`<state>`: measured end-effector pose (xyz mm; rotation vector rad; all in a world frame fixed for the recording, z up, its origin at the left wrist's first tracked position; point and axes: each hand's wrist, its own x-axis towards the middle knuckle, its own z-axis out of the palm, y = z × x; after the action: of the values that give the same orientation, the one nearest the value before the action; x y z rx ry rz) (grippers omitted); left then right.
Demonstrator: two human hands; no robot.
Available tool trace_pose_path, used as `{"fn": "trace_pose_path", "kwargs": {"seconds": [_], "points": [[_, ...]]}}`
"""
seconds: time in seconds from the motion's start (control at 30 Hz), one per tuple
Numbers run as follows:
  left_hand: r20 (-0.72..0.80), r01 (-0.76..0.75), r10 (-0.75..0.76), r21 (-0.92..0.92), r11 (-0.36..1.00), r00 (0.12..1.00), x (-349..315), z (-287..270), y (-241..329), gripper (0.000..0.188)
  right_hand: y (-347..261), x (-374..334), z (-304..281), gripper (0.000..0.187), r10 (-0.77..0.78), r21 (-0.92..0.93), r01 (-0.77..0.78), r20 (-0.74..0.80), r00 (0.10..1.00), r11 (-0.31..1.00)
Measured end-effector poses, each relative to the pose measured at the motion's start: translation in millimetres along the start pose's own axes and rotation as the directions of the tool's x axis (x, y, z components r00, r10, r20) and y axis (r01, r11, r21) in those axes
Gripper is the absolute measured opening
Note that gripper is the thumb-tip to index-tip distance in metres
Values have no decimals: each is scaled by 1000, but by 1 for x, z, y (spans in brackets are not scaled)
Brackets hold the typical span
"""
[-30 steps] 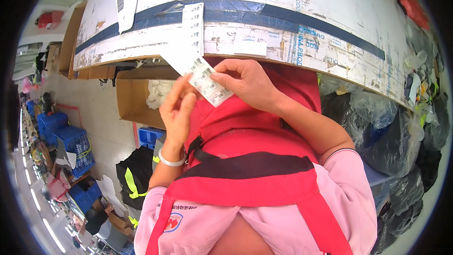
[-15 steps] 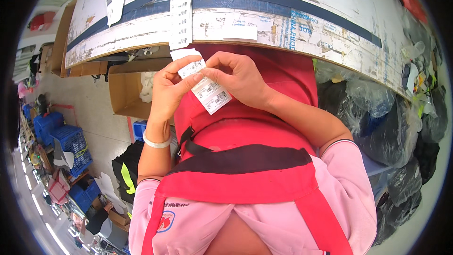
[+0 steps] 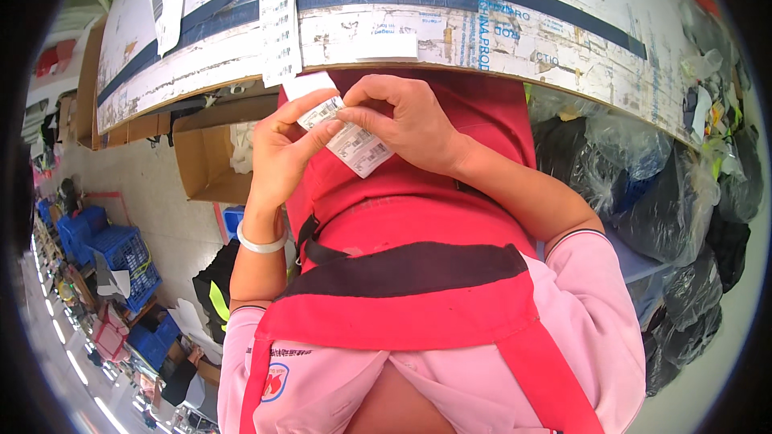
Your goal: The person is peeling and applying labels/tags to small white rectangular items on a work table.
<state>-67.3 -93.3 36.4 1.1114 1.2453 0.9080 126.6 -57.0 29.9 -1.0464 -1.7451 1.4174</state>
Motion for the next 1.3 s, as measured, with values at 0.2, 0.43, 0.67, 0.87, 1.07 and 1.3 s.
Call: {"fn": "trace_pose_path", "kwargs": {"seconds": [0.2,0.43,0.67,0.87,1.07,1.3], "points": [[31,-2,-4,205,979,1000,3,0,-8,24,12,3,-7,10,219,246,-232,78,973,941],[82,-33,7,320,947,997,10,11,-1,23,8,7,-18,13,85,-12,-84,62,994,996],[214,131,-126,-7,991,969,18,2,-35,24,12,5,-19,8,-169,-365,162,14,986,917],[129,73,-53,-152,986,990,22,0,-36,44,9,32,-58,16,302,20,-302,-118,946,953],[68,57,-50,-107,993,996,27,0,-34,40,17,44,-70,19,371,11,-371,-34,928,928],[25,37,-35,-102,994,999,31,-2,-35,34,22,53,-67,17,402,26,-402,-25,915,915]]}}
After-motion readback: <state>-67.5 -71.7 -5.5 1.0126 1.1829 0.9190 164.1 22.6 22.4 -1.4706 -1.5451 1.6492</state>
